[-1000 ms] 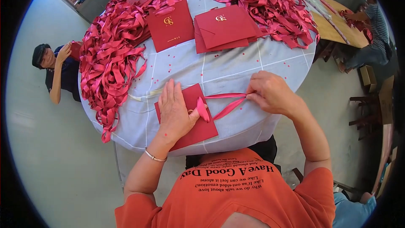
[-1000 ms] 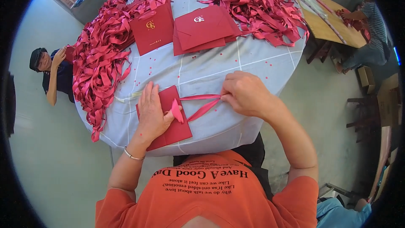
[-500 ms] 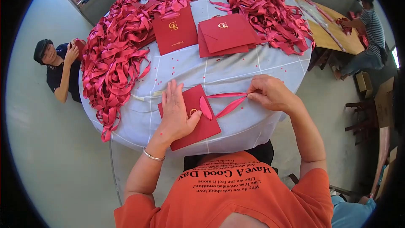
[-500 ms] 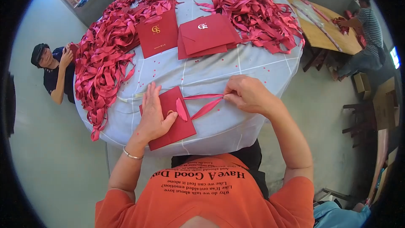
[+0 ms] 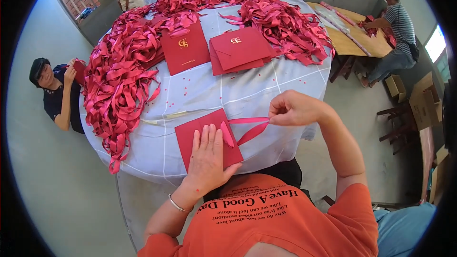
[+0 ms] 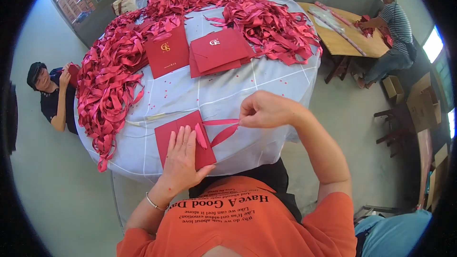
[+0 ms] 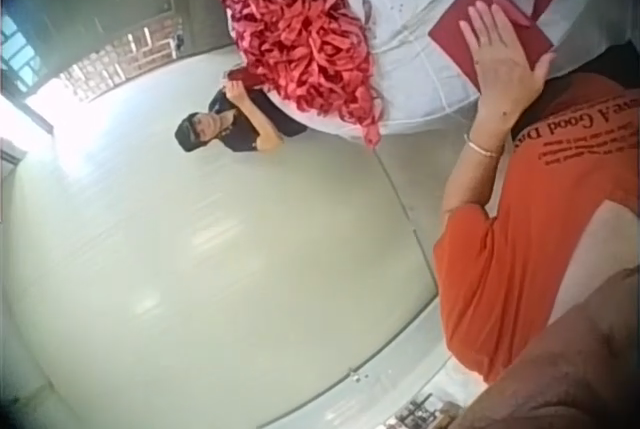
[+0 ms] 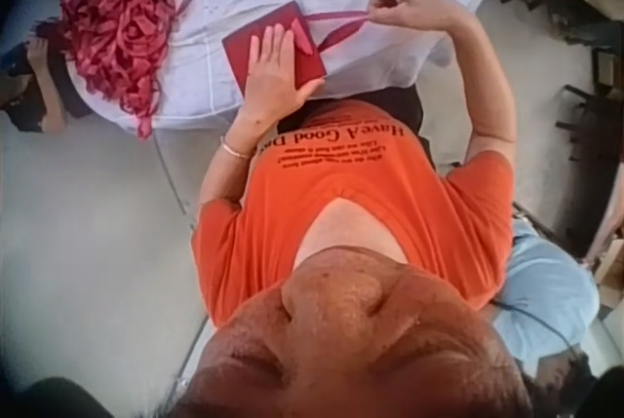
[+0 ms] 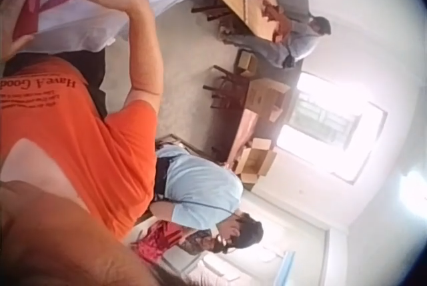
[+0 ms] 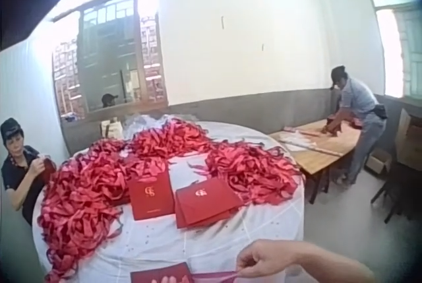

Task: The person attaches ribbon handles to red gift bags by threading ribbon strips through slits in the bags and pressing them into place by hand.

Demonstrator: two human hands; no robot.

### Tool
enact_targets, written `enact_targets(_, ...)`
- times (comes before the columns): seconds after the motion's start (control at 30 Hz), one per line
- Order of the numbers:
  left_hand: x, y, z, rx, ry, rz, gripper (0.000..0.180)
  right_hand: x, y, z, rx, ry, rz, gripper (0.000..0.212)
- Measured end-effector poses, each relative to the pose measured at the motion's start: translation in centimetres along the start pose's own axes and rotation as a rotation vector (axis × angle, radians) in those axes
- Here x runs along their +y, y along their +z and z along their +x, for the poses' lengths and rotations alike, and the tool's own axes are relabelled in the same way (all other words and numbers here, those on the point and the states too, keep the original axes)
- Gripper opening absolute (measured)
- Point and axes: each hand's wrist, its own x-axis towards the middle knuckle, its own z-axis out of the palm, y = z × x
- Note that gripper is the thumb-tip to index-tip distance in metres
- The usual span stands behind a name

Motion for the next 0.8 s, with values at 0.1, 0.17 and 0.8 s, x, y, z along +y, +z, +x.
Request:
enact_targets(0.1,0.0,-0.3,-0.1,0.018,0.01,-0.021,0.104,2.0,-0.9,1.1,-0.055,-0.062,-0.358,0.022)
enact_targets(0.17,-0.1,-0.2,-0.2,0.01,0.003,-0.022,0.106,2.7,-0.7,1.1,-0.048,-0.042,-0.337,0.021)
enact_targets(0.8,-0.2,-0.1,-0.3,0.022,0.007,-0.051,0.112,2.6,5.3,0.1,0.463,-0.495,-0.313,0.019)
